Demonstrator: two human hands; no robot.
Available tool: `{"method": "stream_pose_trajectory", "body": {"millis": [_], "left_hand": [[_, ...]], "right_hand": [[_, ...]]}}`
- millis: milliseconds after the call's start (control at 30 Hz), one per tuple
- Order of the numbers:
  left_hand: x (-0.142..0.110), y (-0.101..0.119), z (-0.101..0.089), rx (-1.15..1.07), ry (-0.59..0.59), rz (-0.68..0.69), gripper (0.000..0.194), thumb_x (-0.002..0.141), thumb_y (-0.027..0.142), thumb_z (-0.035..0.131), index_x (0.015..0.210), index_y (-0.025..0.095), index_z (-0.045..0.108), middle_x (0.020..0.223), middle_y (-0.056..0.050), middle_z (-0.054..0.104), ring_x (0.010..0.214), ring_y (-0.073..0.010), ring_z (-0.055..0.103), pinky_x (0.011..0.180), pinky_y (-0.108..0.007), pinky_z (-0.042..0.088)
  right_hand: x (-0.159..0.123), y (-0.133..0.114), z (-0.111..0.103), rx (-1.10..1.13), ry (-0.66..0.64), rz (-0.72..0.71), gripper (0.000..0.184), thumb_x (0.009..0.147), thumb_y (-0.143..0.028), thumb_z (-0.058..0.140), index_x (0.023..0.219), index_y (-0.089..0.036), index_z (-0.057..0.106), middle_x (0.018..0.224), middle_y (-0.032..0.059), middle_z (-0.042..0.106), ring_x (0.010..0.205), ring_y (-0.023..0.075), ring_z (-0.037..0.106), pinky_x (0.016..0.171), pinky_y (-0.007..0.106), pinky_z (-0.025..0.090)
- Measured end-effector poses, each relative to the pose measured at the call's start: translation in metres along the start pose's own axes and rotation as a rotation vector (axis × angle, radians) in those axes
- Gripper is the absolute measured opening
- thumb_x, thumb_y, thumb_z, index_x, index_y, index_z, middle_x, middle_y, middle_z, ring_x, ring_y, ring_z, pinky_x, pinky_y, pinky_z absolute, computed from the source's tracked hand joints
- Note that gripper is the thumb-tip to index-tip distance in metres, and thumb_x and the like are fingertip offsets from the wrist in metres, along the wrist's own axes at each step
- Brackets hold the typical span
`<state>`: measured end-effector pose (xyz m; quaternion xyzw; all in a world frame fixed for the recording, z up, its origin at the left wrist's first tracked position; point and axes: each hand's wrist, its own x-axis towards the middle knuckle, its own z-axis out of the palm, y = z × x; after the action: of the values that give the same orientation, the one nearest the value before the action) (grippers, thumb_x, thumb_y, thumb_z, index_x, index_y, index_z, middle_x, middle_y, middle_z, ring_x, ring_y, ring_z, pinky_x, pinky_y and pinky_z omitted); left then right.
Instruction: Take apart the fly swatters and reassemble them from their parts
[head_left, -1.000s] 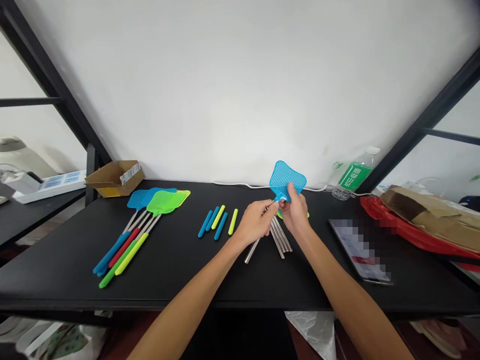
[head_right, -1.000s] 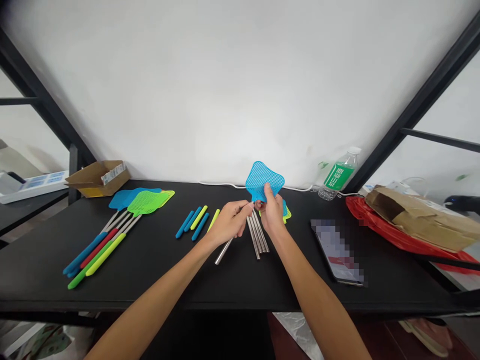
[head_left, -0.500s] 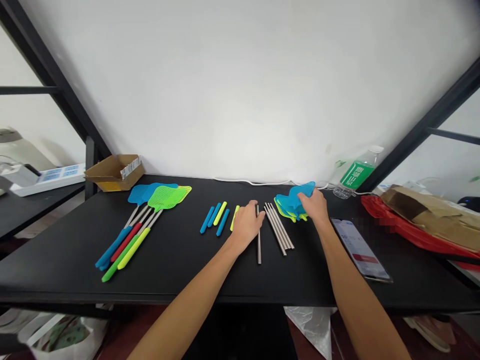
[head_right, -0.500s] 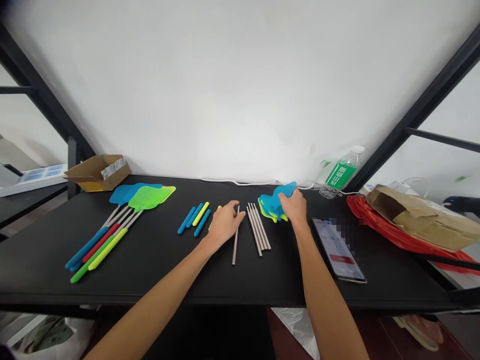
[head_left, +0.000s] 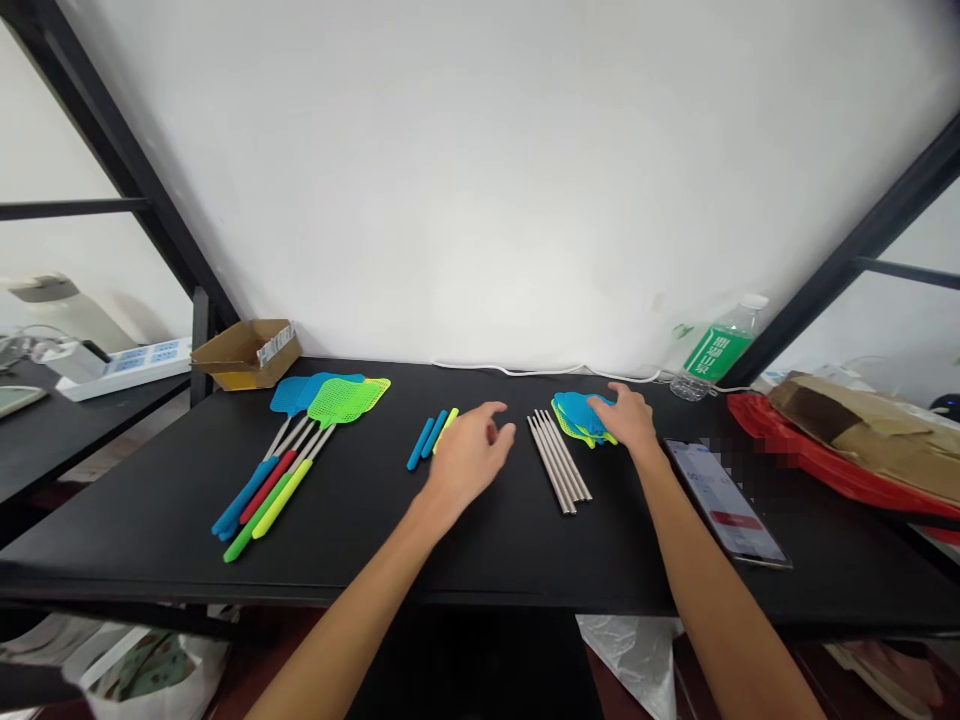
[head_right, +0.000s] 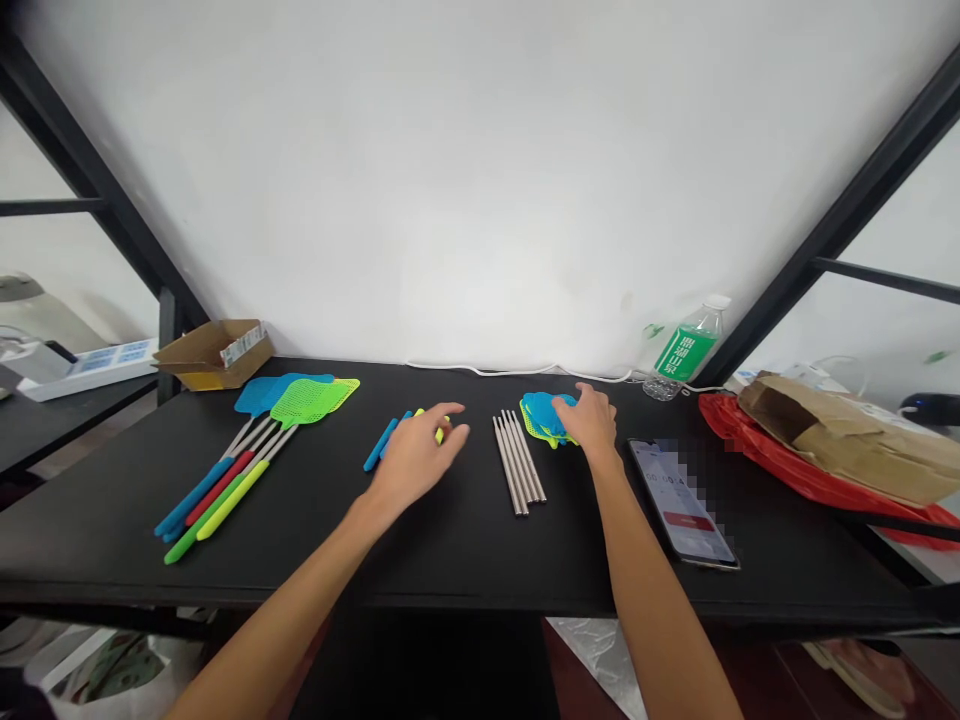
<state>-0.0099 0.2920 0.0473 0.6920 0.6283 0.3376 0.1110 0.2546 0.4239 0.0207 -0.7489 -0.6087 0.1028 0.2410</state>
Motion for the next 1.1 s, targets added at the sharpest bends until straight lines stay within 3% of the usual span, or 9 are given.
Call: {"method": "stream_pose_trajectory", "body": {"millis": [100, 200, 300, 500, 700, 1100], "left_hand": [[-0.036, -0.037, -0.053, 0.145, 0.146, -0.129, 0.036, 0.092, 0.044, 0.051, 0.119, 0.026, 0.067, 0.090, -0.001, 0.072, 0.075, -0.0172, 0.065, 0.068, -0.027, 0.044], [-0.074, -0.084, -0.098, 0.396, 0.234, -0.314, 0.030, 0.090, 0.043, 0.053, 0.109, 0.025, 0.069, 0.094, -0.002, 0.071, 0.080, -0.0203, 0.065, 0.067, -0.029, 0.043], [-0.103, -0.114, -0.120, 0.609, 0.123, -0.433, 0.030, 0.089, 0.048, 0.055, 0.101, 0.024, 0.068, 0.102, -0.004, 0.070, 0.091, -0.0272, 0.064, 0.065, -0.032, 0.042], [-0.113, -0.120, -0.119, 0.807, 0.065, -0.415, 0.039, 0.096, 0.043, 0.044, 0.124, 0.021, 0.059, 0.112, -0.011, 0.064, 0.088, -0.0290, 0.064, 0.063, -0.034, 0.042], [-0.102, -0.123, -0.125, 0.794, -0.054, -0.463, 0.034, 0.097, 0.038, 0.041, 0.118, 0.021, 0.061, 0.112, -0.011, 0.065, 0.089, -0.0309, 0.065, 0.064, -0.034, 0.042], [-0.111, -0.118, -0.124, 0.862, -0.038, -0.413, 0.036, 0.097, 0.036, 0.037, 0.118, 0.018, 0.061, 0.112, -0.013, 0.064, 0.092, -0.0288, 0.066, 0.073, -0.034, 0.048]], "right_hand": [[-0.009, -0.009, 0.001, -0.007, 0.059, -0.060, 0.065, 0.083, -0.049, 0.054, 0.140, -0.016, 0.052, 0.136, 0.0217, 0.054, 0.126, 0.0417, 0.050, 0.099, 0.050, 0.042], [-0.016, -0.017, 0.002, -0.003, 0.127, -0.119, 0.059, 0.084, -0.045, 0.054, 0.136, -0.017, 0.056, 0.135, 0.0196, 0.056, 0.124, 0.0401, 0.051, 0.099, 0.049, 0.042], [-0.023, -0.023, 0.005, 0.022, 0.179, -0.167, 0.056, 0.085, -0.042, 0.056, 0.135, -0.017, 0.056, 0.133, 0.0186, 0.057, 0.123, 0.0388, 0.052, 0.098, 0.048, 0.042], [-0.031, -0.029, 0.007, 0.043, 0.200, -0.203, 0.054, 0.084, -0.039, 0.055, 0.133, -0.016, 0.057, 0.130, 0.0178, 0.059, 0.118, 0.0386, 0.054, 0.095, 0.047, 0.044], [-0.031, -0.029, 0.006, 0.067, 0.219, -0.228, 0.048, 0.085, -0.037, 0.054, 0.129, -0.018, 0.060, 0.128, 0.0159, 0.060, 0.116, 0.0362, 0.054, 0.092, 0.045, 0.044], [-0.033, -0.028, 0.009, 0.087, 0.233, -0.264, 0.042, 0.084, -0.034, 0.055, 0.123, -0.020, 0.064, 0.123, 0.0132, 0.062, 0.109, 0.0330, 0.056, 0.089, 0.042, 0.045]]}}
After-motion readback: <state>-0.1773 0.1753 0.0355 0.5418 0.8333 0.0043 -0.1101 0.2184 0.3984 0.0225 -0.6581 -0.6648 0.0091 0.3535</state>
